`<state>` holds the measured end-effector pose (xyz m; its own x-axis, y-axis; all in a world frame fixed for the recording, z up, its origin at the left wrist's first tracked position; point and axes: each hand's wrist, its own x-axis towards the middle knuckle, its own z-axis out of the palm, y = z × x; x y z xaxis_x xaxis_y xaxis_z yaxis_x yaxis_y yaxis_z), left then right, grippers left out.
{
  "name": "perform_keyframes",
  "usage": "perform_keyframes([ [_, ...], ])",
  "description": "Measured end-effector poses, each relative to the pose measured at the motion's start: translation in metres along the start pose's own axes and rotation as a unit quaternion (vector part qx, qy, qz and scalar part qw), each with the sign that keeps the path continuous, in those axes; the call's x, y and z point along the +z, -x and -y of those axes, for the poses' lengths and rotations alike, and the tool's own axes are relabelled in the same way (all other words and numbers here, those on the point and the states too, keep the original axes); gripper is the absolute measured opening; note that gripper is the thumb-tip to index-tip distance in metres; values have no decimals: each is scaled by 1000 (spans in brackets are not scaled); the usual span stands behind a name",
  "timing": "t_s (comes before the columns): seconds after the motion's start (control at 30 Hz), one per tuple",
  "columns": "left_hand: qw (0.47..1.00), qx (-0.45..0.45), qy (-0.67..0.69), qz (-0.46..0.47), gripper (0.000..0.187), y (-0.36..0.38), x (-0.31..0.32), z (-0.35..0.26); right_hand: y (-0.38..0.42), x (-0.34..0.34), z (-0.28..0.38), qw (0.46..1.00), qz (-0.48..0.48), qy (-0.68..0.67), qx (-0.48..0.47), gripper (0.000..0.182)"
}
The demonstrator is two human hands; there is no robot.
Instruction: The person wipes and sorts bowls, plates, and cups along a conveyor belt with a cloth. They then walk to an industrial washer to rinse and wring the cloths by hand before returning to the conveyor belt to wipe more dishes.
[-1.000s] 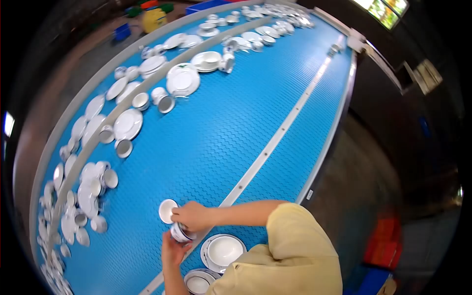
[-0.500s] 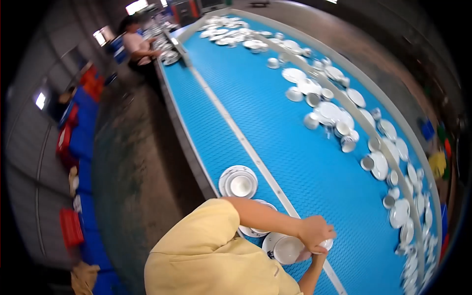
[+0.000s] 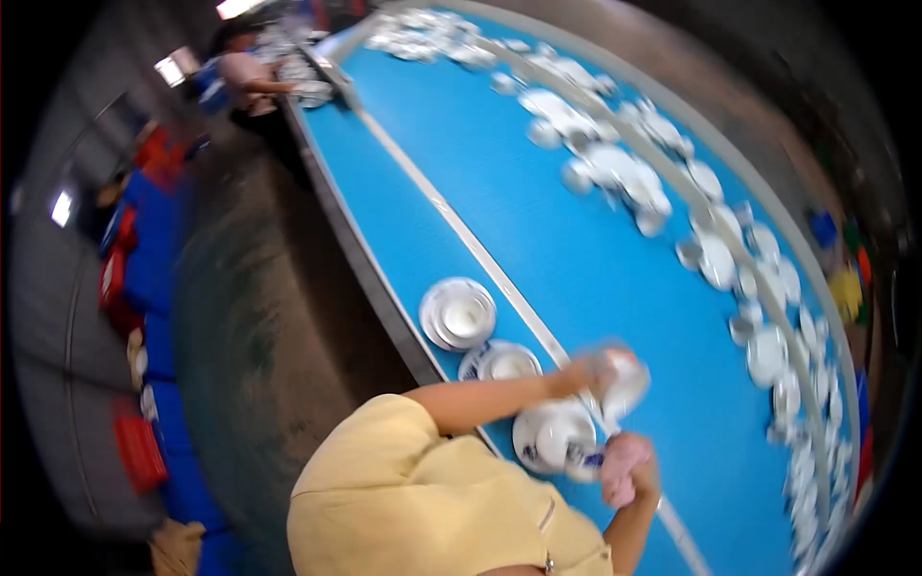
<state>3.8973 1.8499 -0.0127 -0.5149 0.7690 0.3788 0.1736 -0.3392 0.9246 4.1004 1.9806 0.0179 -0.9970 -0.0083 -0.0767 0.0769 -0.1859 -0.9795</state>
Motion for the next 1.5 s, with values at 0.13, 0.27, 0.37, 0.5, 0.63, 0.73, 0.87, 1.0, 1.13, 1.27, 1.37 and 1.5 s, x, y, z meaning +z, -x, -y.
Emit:
perform_keyframes([
  [0.13,971,-55,224,-67,80,33,-25,-11,89,-12,19,937,-327,-1,124,30],
  [0.27,989,-94,70,-93,59,76,-55,-22,146,-17,24,910,-396,82,91,25],
  [0.37,977,-76,-23,-200,42,100,-66,-18,166,-7,12,892,-440,72,80,19],
  [0.5,937,11,-317,-145,40,119,-68,-21,156,11,-2,893,-431,110,69,19],
  [0.63,957,65,-264,-97,43,111,-10,-33,161,10,-36,922,-365,87,96,27],
  [0.73,975,7,-221,18,41,126,30,-13,152,20,-57,883,-415,215,54,37],
  [0.87,931,75,-356,12,30,128,72,-30,151,27,-32,877,-374,297,59,33],
  [1.0,935,36,-352,38,30,140,87,-32,161,-38,-33,849,-441,288,37,36],
  [1.13,929,-39,-368,-14,32,158,107,-38,139,-52,17,791,-549,235,-129,27],
  [1.27,917,-90,-371,-111,35,177,116,-11,156,-62,12,828,-494,251,-88,36],
  [1.37,908,-125,-352,-191,33,180,117,-10,177,-50,-29,838,-433,328,-52,34],
  [1.5,799,-134,-584,-53,42,188,130,-22,230,-32,-64,846,-438,304,-1,31],
])
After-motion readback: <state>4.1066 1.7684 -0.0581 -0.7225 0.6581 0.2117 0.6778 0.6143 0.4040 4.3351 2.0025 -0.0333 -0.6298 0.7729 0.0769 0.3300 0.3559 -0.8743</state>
